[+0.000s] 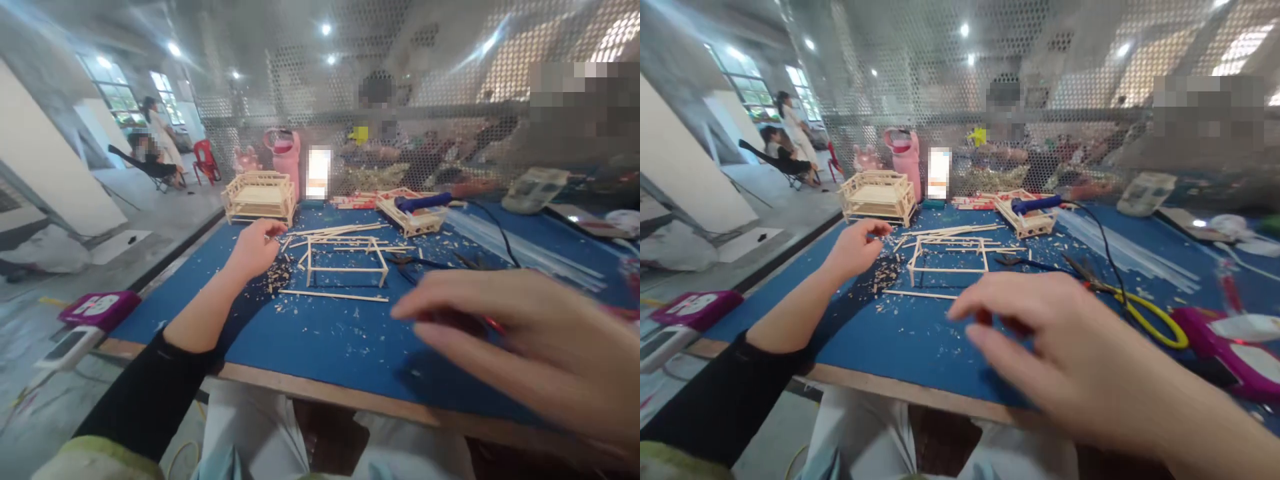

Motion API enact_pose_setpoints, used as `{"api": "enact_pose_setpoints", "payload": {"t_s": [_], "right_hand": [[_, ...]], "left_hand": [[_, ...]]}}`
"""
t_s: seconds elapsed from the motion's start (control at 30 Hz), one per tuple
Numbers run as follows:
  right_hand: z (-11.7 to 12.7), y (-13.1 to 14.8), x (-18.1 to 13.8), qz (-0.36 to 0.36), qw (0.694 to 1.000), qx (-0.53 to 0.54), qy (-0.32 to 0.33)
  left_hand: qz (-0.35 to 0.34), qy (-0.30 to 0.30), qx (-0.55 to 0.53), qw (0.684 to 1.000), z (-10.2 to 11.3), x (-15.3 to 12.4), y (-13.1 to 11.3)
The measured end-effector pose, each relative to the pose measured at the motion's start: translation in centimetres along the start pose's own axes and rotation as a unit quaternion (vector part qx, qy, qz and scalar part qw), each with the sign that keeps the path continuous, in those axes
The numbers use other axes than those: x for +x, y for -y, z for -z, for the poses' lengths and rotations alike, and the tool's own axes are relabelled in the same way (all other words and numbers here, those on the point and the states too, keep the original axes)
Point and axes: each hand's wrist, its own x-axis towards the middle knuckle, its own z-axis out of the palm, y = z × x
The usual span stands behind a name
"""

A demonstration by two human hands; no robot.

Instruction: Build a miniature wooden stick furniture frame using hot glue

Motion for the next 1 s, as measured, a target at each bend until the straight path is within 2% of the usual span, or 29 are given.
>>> {"api": "enact_pose_setpoints", "payload": {"t_s": [0.03, 0.13, 0.2, 0.27, 0.47, 0.6, 0.7, 0.8, 0.9, 1.0], "right_hand": [[0.3, -0.3, 1.3, -0.01, 0.998, -0.041, 0.046], [-0.4, -2.0, 3.2, -0.094, 0.974, -0.181, 0.096], [-1.6, -3.3, 3.2, -0.137, 0.961, -0.205, 0.127], [-2.6, -4.3, 3.0, -0.147, 0.961, -0.188, 0.142], [-3.8, -5.5, 2.4, -0.12, 0.985, -0.092, 0.081], [-4.0, -5.9, 2.3, -0.16, 0.982, -0.097, 0.032], [-4.2, -6.1, 2.3, -0.183, 0.977, -0.103, 0.027], [-4.3, -6.1, 2.2, -0.158, 0.982, -0.101, 0.022], [-4.3, -5.9, 2.1, -0.125, 0.989, -0.08, -0.006], [-4.2, -5.4, 2.0, -0.097, 0.992, -0.072, -0.039]], "left_hand": [[-0.011, 0.032, 0.013, 0.999, 0.5, -1.0, -0.2], [-0.062, 0.106, 0.069, 0.99, 1.3, -4.3, -0.6], [-0.068, 0.14, 0.105, 0.982, 1.3, -6.2, -0.6], [-0.065, 0.162, 0.122, 0.977, 1.1, -7.3, -0.4], [-0.067, 0.149, 0.13, 0.978, 0.3, -7.5, -0.9], [-0.042, 0.158, 0.13, 0.978, -0.3, -6.6, -1.5], [-0.036, 0.154, 0.117, 0.98, -0.7, -6.3, -1.4], [-0.039, 0.128, 0.097, 0.986, -0.8, -6.6, -1.2], [-0.067, 0.091, 0.119, 0.986, -0.6, -7.3, -1.7], [-0.09, 0.104, 0.164, 0.977, -0.4, -8.1, -2.9]]}}
